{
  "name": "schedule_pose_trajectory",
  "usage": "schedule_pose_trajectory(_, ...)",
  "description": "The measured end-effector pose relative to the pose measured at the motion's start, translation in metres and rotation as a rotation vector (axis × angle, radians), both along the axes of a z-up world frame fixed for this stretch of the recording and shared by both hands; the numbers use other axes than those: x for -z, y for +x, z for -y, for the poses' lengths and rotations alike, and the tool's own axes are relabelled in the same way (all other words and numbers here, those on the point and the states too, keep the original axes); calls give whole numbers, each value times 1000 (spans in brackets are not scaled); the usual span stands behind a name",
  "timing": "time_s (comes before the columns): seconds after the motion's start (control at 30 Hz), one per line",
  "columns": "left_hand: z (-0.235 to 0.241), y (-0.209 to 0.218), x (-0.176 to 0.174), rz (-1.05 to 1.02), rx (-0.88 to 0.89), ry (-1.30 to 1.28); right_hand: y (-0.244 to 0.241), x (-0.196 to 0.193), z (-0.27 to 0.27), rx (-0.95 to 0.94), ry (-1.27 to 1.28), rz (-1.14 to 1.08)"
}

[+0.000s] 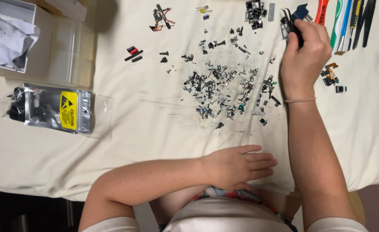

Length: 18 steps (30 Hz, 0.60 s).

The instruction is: The person sorts small electronic components on a white cloth-covered table. They pick up and place down various parts, then use tweezers to move and organize the components into small groups.

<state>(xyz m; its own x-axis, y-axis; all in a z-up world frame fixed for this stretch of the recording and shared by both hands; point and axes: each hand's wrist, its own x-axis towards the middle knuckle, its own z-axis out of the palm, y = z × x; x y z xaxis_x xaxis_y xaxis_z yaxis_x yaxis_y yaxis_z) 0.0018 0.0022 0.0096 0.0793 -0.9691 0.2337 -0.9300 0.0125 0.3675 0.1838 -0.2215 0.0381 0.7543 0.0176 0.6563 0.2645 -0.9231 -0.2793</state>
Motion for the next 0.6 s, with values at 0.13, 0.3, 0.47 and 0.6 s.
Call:
schedule_pose_trajectory(0.13,0,0,-1,18,-1,5,-1,6,-3,-31,-45,-37)
schedule_pose_trajectory(0.3,0,0,-2,14,-1,25,-2,5,-7,-77,-15,-49)
schedule_pose_trajectory(0.47,1,0,1,18,4,29,-4,-1,-8,-44,1,-44)
schedule_pose_trajectory(0.6,0,-1,0,22,8,25,-12,-11,-6,26,-41,-51)
